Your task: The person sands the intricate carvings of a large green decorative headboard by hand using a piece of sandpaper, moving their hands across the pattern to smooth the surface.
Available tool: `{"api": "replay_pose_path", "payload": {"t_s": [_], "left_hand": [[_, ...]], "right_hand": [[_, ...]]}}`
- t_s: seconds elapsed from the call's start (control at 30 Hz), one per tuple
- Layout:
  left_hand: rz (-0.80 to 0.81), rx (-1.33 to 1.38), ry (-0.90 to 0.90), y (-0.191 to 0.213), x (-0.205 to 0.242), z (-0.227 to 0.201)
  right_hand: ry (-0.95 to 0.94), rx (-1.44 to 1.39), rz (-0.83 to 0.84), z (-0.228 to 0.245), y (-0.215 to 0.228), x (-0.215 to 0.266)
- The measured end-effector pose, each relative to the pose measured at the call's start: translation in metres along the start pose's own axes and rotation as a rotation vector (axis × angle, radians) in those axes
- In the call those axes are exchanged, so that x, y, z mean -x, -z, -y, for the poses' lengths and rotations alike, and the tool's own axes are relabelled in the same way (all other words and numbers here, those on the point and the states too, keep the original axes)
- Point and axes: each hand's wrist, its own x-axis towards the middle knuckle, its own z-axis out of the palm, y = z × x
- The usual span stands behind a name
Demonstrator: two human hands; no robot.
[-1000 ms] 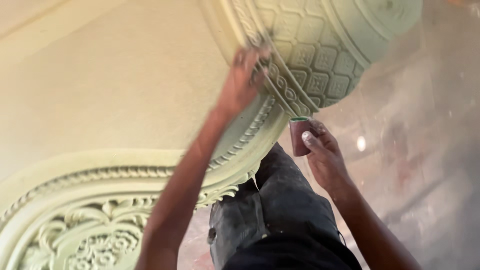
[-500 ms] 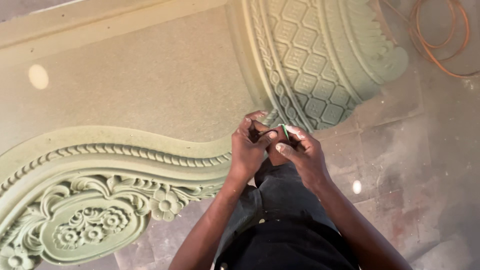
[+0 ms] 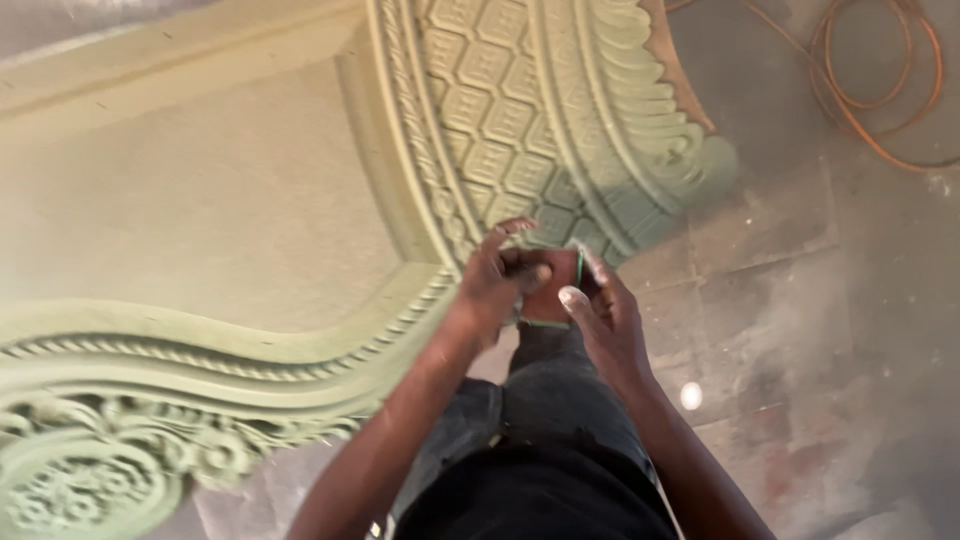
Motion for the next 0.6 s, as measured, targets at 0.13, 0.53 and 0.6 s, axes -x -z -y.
{"api": "replay_pose_path", "payload": {"t_s": [0.13, 0.53, 0.6], "left_hand": [[0.168, 0.471, 0.267, -0.061, -0.064, 0.007], [-0.394, -0.923, -0.379, -0.118, -0.193, 0.001], [-0.453, -1.024, -0.648, -0.077, -0.216, -0.001]], "right_hand": [[0.842, 0.864, 0.097, 0.015, 0.101, -0.043], [0.043, 0.182, -0.002, -0.004, 0.216, -0.153], [0.005, 0.025, -0.071, -0.016, 0.211, -0.161]]}}
